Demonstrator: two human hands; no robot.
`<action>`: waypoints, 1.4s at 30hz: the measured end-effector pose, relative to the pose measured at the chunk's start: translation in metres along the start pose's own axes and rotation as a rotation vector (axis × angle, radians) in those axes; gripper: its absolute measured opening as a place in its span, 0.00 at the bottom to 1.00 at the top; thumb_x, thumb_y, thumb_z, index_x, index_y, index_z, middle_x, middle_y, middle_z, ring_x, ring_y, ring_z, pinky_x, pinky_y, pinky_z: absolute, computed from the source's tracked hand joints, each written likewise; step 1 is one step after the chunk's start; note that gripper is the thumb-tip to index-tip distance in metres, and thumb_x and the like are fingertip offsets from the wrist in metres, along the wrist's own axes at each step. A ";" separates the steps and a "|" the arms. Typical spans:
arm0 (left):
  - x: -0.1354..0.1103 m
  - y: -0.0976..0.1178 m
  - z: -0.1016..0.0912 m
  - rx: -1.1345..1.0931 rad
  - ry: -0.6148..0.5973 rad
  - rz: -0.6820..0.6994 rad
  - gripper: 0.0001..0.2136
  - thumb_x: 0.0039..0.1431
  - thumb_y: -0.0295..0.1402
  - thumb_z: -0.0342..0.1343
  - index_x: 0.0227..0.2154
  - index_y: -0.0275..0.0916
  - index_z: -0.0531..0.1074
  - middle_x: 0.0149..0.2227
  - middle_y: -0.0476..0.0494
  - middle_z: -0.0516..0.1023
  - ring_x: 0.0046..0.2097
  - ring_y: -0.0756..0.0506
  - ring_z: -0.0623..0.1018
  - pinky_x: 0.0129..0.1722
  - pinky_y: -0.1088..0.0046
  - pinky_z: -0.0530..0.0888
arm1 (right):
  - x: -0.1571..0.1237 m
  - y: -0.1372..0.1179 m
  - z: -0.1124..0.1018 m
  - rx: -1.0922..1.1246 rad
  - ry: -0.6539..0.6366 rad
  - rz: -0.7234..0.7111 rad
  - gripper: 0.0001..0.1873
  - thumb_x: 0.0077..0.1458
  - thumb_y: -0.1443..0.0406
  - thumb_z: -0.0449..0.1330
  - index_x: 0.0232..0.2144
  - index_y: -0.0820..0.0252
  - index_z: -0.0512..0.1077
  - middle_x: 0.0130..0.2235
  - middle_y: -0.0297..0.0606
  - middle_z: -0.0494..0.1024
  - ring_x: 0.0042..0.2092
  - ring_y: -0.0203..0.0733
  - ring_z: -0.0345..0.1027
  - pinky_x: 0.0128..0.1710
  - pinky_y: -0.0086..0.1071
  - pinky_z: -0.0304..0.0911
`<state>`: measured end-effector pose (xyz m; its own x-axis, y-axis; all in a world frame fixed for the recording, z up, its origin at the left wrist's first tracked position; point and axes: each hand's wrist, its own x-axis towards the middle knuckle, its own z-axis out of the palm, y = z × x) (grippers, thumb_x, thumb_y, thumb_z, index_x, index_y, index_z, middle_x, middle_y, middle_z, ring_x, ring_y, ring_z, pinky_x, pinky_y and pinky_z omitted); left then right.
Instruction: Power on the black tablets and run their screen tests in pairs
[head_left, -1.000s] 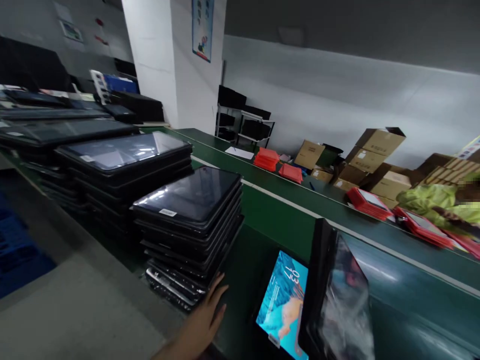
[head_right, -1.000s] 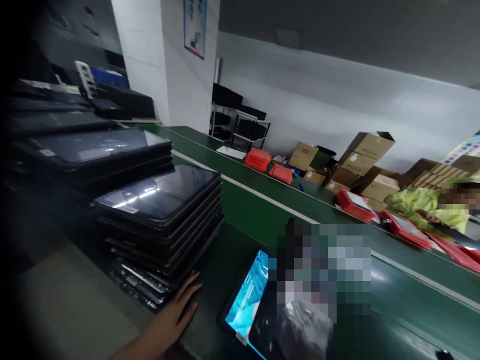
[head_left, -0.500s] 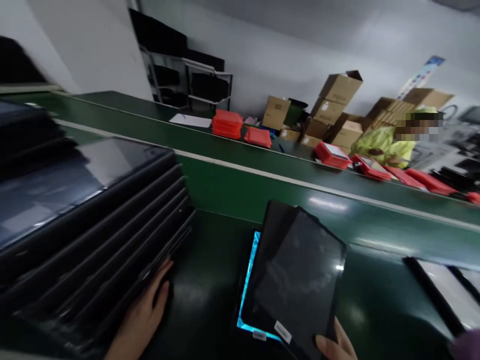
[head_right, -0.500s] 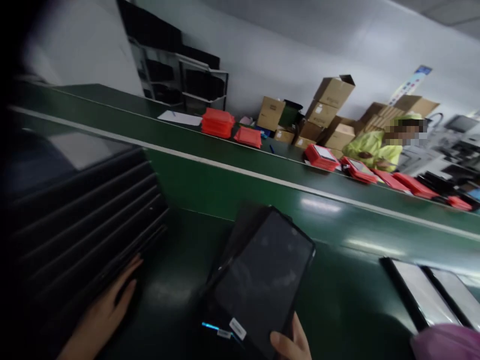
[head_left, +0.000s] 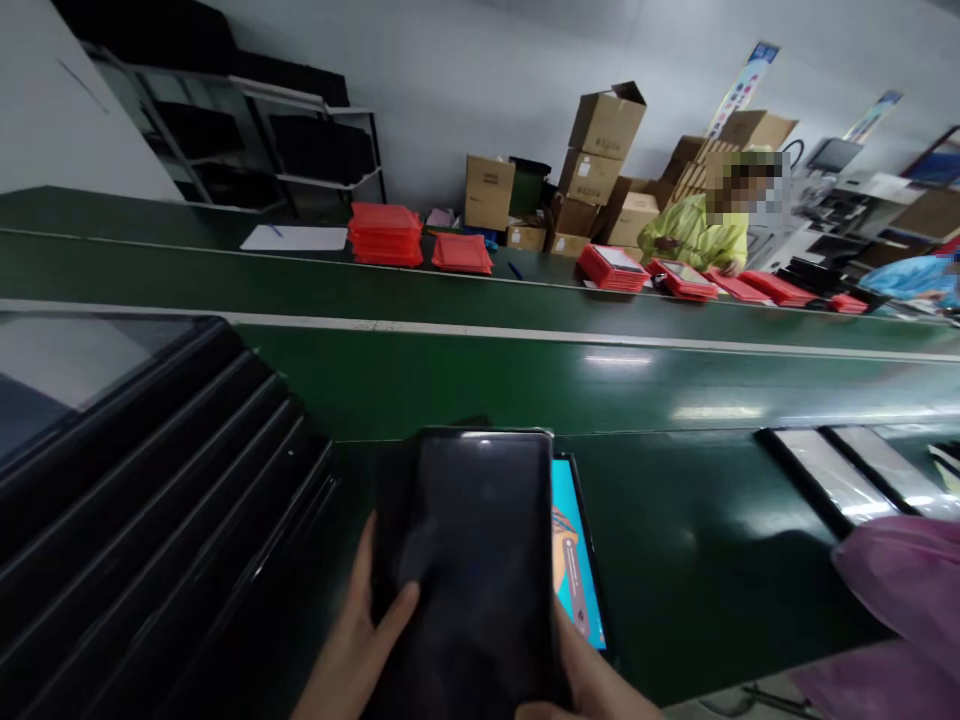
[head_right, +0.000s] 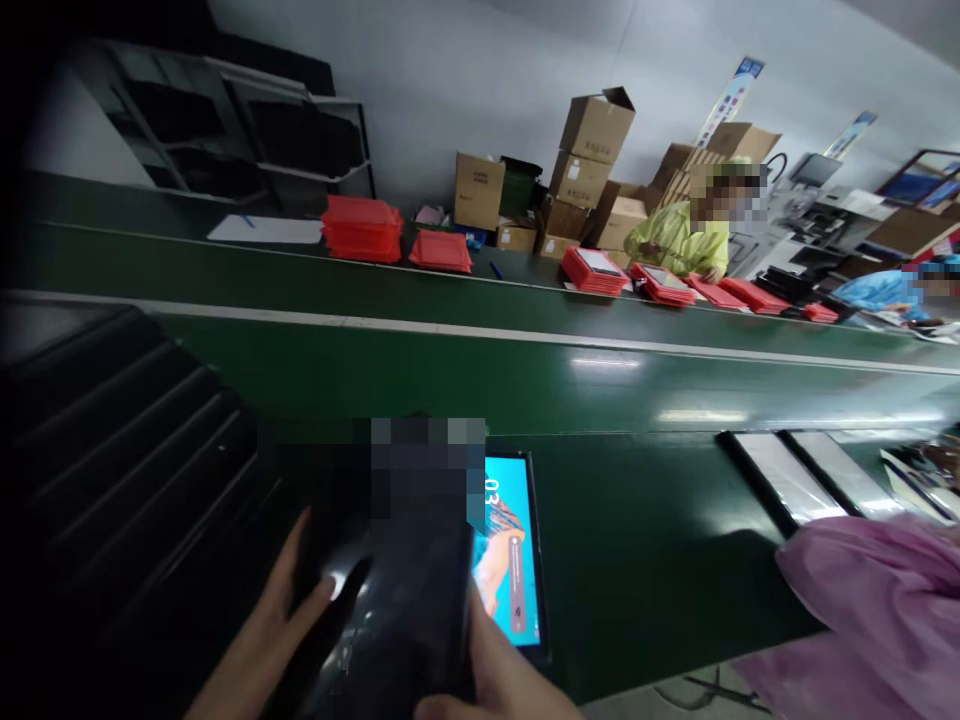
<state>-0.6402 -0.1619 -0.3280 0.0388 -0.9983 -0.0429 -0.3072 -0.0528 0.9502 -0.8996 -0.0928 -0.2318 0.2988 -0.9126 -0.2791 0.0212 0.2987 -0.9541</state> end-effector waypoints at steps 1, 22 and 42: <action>0.000 0.007 0.005 -0.026 0.011 -0.062 0.40 0.71 0.53 0.55 0.79 0.53 0.49 0.78 0.41 0.63 0.76 0.30 0.65 0.70 0.44 0.73 | 0.001 0.004 0.005 -0.039 -0.016 -0.023 0.61 0.49 0.51 0.77 0.78 0.46 0.55 0.69 0.44 0.75 0.74 0.59 0.63 0.69 0.48 0.66; -0.114 0.028 0.009 -0.367 -0.017 -0.326 0.35 0.67 0.58 0.57 0.72 0.48 0.68 0.70 0.42 0.77 0.73 0.33 0.72 0.70 0.55 0.72 | -0.045 0.007 0.054 -0.398 0.588 -0.521 0.31 0.72 0.53 0.57 0.73 0.49 0.68 0.57 0.44 0.84 0.46 0.49 0.82 0.40 0.36 0.78; 0.008 0.011 -0.063 -0.157 0.144 -0.628 0.38 0.56 0.56 0.70 0.69 0.51 0.73 0.68 0.44 0.78 0.71 0.29 0.73 0.68 0.51 0.76 | 0.028 0.039 -0.078 -0.550 0.909 -0.207 0.37 0.67 0.40 0.58 0.66 0.54 0.72 0.54 0.50 0.85 0.54 0.56 0.82 0.49 0.48 0.81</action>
<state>-0.5835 -0.1687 -0.2990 0.2956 -0.7649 -0.5723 -0.0428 -0.6090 0.7920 -0.9649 -0.1284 -0.2857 -0.4854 -0.8641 0.1332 -0.5088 0.1552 -0.8467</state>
